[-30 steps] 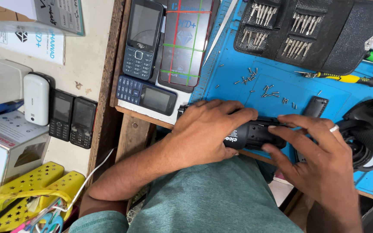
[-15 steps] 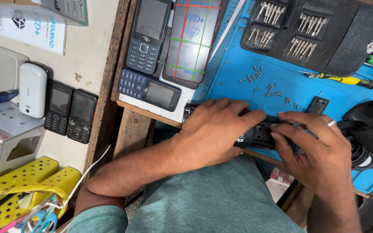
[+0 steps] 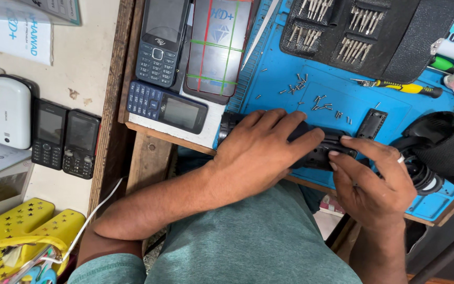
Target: The person removes a box from the workbench, then uses a screwdriver to remove and insert screws into a black electronic device. The person repeatedly opens and closes the device's back cover while working on the internal components.
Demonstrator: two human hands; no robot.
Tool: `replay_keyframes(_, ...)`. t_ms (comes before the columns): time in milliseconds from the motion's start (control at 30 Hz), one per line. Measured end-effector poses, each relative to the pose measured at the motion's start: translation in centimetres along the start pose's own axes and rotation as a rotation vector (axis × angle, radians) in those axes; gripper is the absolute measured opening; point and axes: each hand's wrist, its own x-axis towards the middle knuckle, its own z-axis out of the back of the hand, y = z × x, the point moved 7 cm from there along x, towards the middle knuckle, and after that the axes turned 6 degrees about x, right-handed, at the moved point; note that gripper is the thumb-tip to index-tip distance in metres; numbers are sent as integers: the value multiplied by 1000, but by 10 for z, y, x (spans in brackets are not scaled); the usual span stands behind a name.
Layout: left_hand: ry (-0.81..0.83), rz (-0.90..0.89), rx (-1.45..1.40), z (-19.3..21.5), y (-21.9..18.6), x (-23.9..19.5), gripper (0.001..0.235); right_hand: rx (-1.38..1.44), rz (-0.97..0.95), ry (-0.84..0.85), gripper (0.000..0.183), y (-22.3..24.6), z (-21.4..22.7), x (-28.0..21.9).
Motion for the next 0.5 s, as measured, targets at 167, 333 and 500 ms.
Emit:
replay_keyframes(167,69,32,-86,-1,4,2,75,-90,-31,-84,14,-26,28,-22)
replay_keyframes(333,27,-21,-91,8,1,2,76,4,-310,-186,13,-117,77,-75)
replay_keyframes(500,61,-54,-90,9,1,0,74,-111,-491,-32,10,-243,122,-76)
